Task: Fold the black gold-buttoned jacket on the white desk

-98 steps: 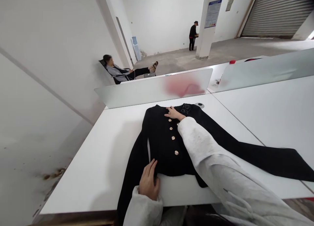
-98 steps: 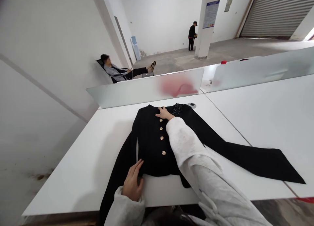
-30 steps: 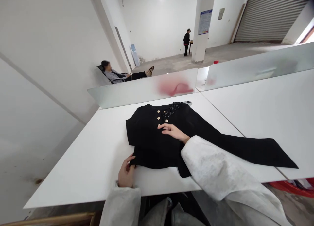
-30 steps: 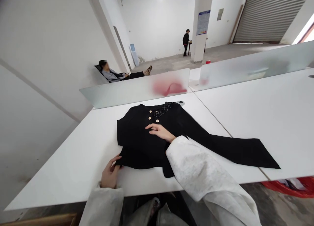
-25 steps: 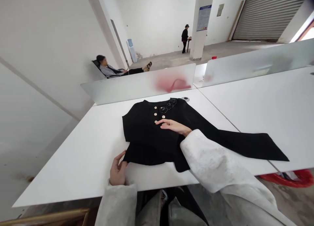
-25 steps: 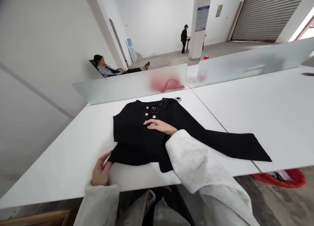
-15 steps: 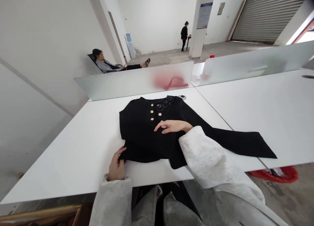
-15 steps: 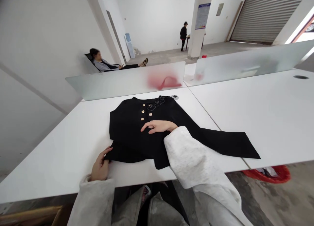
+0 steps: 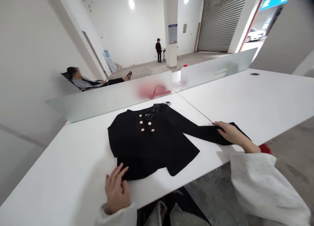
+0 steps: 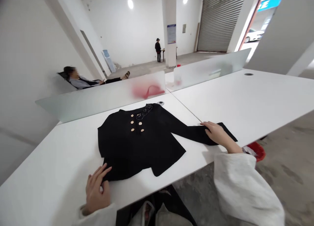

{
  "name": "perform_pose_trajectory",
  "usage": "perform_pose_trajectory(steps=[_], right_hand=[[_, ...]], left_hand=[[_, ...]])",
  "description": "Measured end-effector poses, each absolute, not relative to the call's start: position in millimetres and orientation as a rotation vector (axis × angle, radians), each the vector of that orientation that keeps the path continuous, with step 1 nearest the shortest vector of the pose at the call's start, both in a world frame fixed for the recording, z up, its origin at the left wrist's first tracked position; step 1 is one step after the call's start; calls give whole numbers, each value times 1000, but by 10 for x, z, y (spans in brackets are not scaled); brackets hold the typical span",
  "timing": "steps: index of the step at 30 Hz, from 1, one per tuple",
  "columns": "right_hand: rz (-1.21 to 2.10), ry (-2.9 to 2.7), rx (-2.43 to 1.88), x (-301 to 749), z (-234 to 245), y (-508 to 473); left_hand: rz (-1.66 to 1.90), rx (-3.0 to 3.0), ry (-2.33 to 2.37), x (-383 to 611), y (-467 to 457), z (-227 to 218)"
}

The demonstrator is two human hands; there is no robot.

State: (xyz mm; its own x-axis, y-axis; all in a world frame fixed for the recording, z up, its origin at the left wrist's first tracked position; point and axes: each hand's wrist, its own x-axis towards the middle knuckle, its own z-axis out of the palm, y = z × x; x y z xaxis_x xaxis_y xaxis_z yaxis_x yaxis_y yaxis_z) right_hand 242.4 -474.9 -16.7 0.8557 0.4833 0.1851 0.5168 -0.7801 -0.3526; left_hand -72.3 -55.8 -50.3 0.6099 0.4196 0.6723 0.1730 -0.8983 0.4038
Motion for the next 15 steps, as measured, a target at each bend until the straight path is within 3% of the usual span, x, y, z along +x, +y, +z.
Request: perform_pose_trajectory(steps=[5, 11, 15], right_hand=[[45, -663, -2741, 2382, -443, -5236], [234, -714, -2776, 2198, -380, -5341], [-49, -664, -2831, 1990, -575, -5351]], left_hand=[[1019, 2633, 34, -240, -1227, -437], [582, 2782, -68, -74, -1501, -467], [545, 2848, -196, -130, -1464, -442]])
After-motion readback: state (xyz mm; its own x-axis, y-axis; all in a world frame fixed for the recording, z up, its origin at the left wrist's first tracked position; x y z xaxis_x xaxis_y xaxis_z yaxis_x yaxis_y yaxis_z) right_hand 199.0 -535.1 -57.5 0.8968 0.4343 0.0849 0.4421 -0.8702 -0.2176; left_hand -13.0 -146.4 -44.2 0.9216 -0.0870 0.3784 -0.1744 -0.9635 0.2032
